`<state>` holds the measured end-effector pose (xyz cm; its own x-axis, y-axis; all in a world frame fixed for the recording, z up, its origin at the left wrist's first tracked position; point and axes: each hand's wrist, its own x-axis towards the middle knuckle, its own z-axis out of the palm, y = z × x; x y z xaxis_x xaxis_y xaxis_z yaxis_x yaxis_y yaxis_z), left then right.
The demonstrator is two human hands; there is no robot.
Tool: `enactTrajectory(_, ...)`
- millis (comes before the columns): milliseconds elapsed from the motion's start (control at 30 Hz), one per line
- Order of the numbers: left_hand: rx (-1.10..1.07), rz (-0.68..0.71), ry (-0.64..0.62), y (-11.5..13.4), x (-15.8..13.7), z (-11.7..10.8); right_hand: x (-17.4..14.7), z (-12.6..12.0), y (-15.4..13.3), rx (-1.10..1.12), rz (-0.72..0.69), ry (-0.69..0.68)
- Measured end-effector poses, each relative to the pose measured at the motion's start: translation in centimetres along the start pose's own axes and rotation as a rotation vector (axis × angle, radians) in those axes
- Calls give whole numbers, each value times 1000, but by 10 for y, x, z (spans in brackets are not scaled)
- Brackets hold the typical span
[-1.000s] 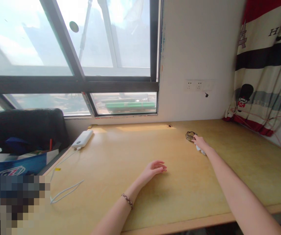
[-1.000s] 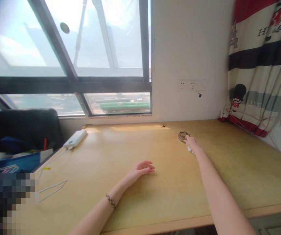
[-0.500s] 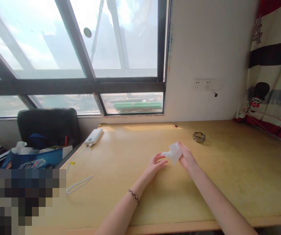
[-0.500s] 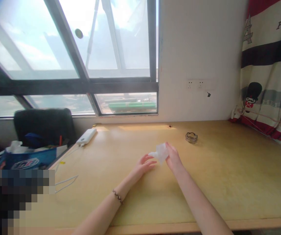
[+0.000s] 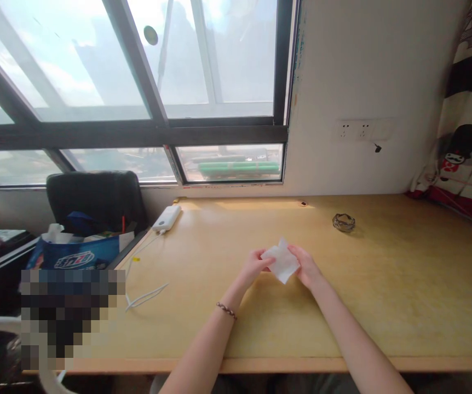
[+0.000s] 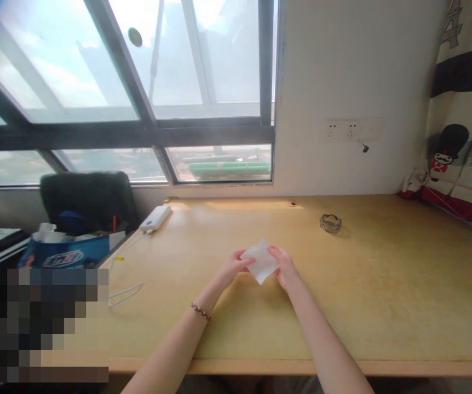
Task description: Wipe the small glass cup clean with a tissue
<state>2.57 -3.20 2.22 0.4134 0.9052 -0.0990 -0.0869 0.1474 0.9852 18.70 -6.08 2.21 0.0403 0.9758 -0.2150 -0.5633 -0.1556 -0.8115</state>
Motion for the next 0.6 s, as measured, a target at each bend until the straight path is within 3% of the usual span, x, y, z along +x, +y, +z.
enactTrajectory(133, -89, 13, 91, -2, 3, -3, 4, -5, 3, -128, -100, 73)
enactTrajectory(333, -168, 42, 244, -3, 5, -9, 9, -11, 6, -245, -128, 172)
enactTrajectory(600, -95, -89, -21, 5, -6, -3, 12, -18, 2, -158, -229, 179)
